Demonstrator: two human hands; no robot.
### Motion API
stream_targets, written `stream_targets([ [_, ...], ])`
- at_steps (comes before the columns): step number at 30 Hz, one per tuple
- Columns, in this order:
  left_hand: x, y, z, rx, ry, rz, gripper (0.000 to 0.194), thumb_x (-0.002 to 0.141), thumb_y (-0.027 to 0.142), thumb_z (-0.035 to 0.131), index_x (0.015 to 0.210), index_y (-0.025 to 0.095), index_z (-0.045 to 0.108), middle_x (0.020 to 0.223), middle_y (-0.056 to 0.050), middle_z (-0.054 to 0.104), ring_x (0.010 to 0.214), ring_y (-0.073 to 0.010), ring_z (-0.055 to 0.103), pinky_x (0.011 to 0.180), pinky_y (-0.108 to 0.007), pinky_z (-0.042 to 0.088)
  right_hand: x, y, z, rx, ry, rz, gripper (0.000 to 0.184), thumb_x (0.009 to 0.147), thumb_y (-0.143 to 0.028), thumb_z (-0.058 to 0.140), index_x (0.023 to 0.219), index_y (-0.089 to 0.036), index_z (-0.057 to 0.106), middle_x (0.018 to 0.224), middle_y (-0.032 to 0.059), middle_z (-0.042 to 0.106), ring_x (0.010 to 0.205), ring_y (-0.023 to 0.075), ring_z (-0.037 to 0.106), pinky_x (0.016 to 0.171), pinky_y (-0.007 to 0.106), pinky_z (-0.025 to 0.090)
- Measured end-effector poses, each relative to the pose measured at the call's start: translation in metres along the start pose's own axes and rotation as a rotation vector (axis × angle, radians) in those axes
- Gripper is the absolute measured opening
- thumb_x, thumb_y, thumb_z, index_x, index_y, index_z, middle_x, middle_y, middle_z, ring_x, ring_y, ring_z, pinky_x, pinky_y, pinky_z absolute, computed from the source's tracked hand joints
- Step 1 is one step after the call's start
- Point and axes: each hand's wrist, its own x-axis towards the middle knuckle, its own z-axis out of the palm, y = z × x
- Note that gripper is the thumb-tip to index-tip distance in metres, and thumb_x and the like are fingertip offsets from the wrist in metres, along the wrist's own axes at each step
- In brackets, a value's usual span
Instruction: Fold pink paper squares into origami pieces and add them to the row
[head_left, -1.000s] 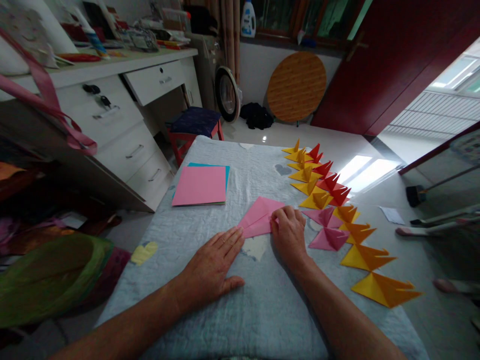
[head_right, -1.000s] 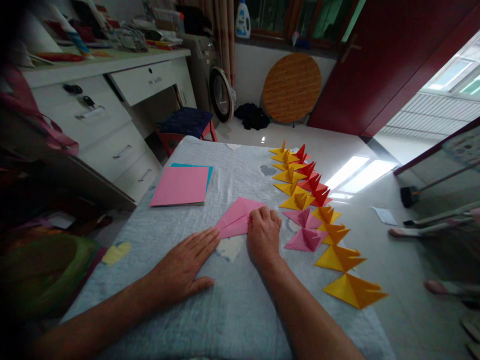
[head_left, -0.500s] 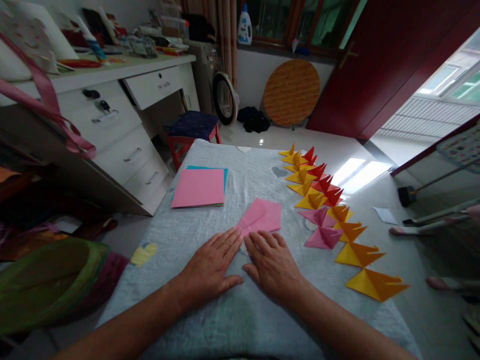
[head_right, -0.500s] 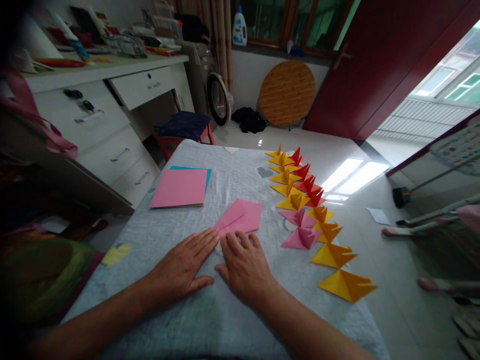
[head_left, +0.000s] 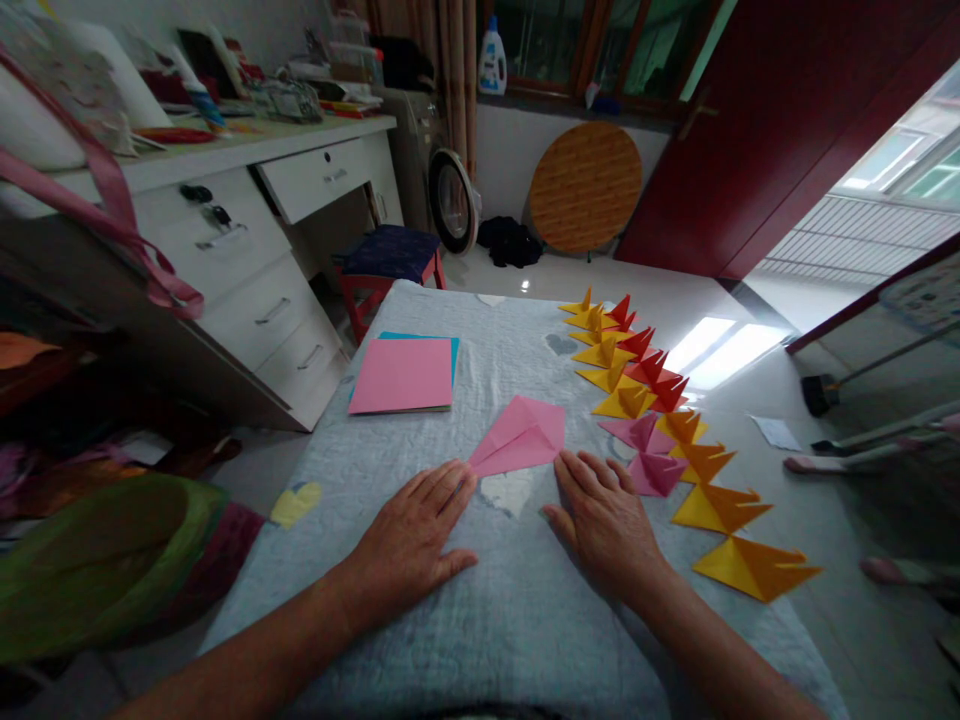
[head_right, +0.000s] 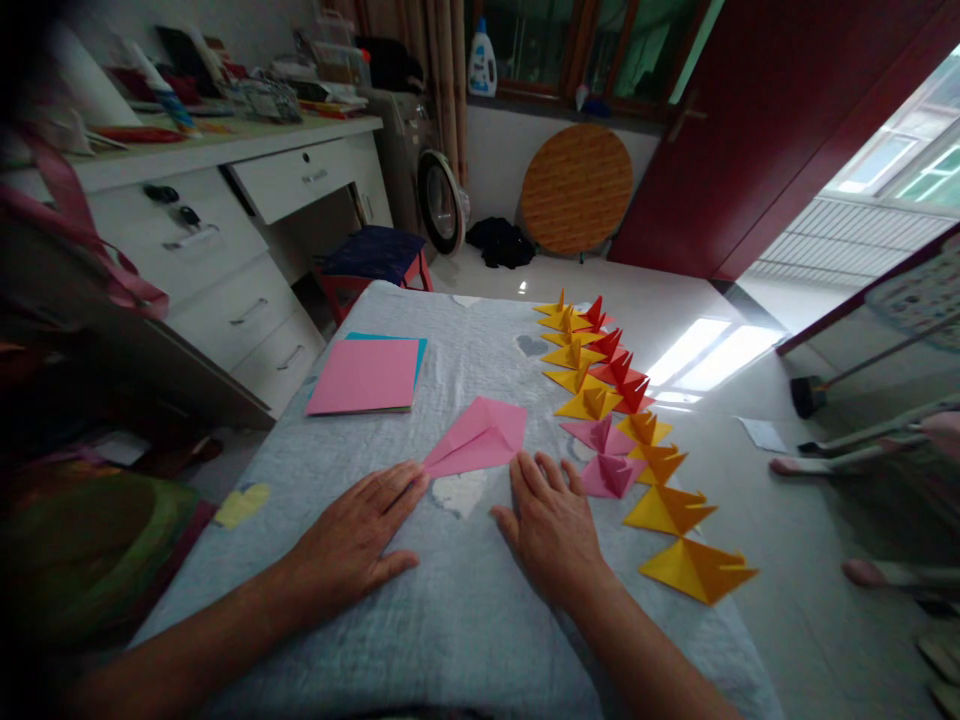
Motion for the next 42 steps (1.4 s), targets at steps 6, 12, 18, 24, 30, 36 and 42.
stream_targets([
  [6, -0.003, 0.0, 0.007, -0.058, 0.032, -0.076, 0.075, 0.087, 0.06, 0.059, 0.149, 0.022, 0.042, 0.154, -0.016, 0.039, 0.139, -0.0339, 0.039, 0.114, -0.047, 0.035, 0.046, 0.0, -0.021, 0.165, 0.042, 0.147, 0.024, 0.095, -0.032, 0.054, 0.104, -0.016, 0.07, 0.106, 0.0112, 0.07, 0.102, 0.028, 0.06, 0.091, 0.039, 0.042],
  [12, -0.001, 0.002, 0.002, -0.083, -0.039, -0.103, 0.076, 0.087, 0.061, 0.059, 0.151, 0.023, 0.039, 0.159, -0.018, 0.03, 0.143, -0.0366, 0.034, 0.114, -0.05, 0.033, 0.104, -0.008, 0.003, 0.317, 0.037, 0.384, 0.026, 0.089, -0.039, 0.061, 0.083, -0.016, 0.073, 0.093, 0.0112, 0.067, 0.093, 0.0247, 0.06, 0.085, 0.034, 0.04],
  [18, 0.0, 0.002, -0.003, -0.088, -0.026, -0.072, 0.076, 0.09, 0.068, 0.047, 0.15, 0.021, 0.04, 0.159, -0.016, 0.03, 0.144, -0.0346, 0.031, 0.115, -0.048, 0.031, 0.116, -0.012, 0.02, 0.361, 0.062, 0.467, 0.024, 0.087, -0.032, 0.059, 0.071, -0.018, 0.071, 0.085, 0.0071, 0.066, 0.081, 0.0207, 0.056, 0.073, 0.032, 0.034],
  [24, -0.001, 0.0, 0.0, -0.083, 0.007, -0.046, 0.079, 0.09, 0.072, 0.04, 0.148, 0.018, 0.043, 0.155, -0.016, 0.037, 0.142, -0.0334, 0.032, 0.116, -0.046, 0.029, 0.115, -0.008, 0.025, 0.404, 0.108, 0.432, 0.025, 0.085, -0.029, 0.058, 0.067, -0.018, 0.069, 0.081, 0.0063, 0.064, 0.077, 0.0188, 0.053, 0.071, 0.032, 0.033],
  [30, -0.003, -0.001, 0.004, -0.105, 0.035, -0.02, 0.08, 0.091, 0.072, 0.037, 0.149, 0.017, 0.04, 0.152, -0.013, 0.042, 0.142, -0.0308, 0.032, 0.117, -0.046, 0.026, 0.113, -0.009, 0.032, 0.391, 0.149, 0.408, 0.024, 0.085, -0.03, 0.056, 0.069, -0.017, 0.069, 0.085, 0.0079, 0.065, 0.079, 0.0193, 0.052, 0.073, 0.033, 0.034],
  [36, -0.002, 0.0, 0.004, -0.079, 0.061, -0.018, 0.079, 0.092, 0.072, 0.035, 0.147, 0.016, 0.043, 0.151, -0.016, 0.041, 0.14, -0.0313, 0.034, 0.116, -0.047, 0.027, 0.112, -0.01, 0.031, 0.382, 0.152, 0.417, 0.024, 0.086, -0.03, 0.056, 0.069, -0.017, 0.069, 0.086, 0.0077, 0.065, 0.081, 0.0206, 0.052, 0.073, 0.033, 0.033],
  [42, -0.002, 0.0, 0.004, -0.1, 0.062, -0.008, 0.08, 0.092, 0.072, 0.035, 0.149, 0.017, 0.04, 0.152, -0.013, 0.042, 0.141, -0.0306, 0.031, 0.118, -0.046, 0.024, 0.113, -0.01, 0.031, 0.366, 0.148, 0.411, 0.025, 0.087, -0.03, 0.056, 0.07, -0.018, 0.069, 0.086, 0.0081, 0.065, 0.082, 0.0216, 0.052, 0.074, 0.034, 0.033],
])
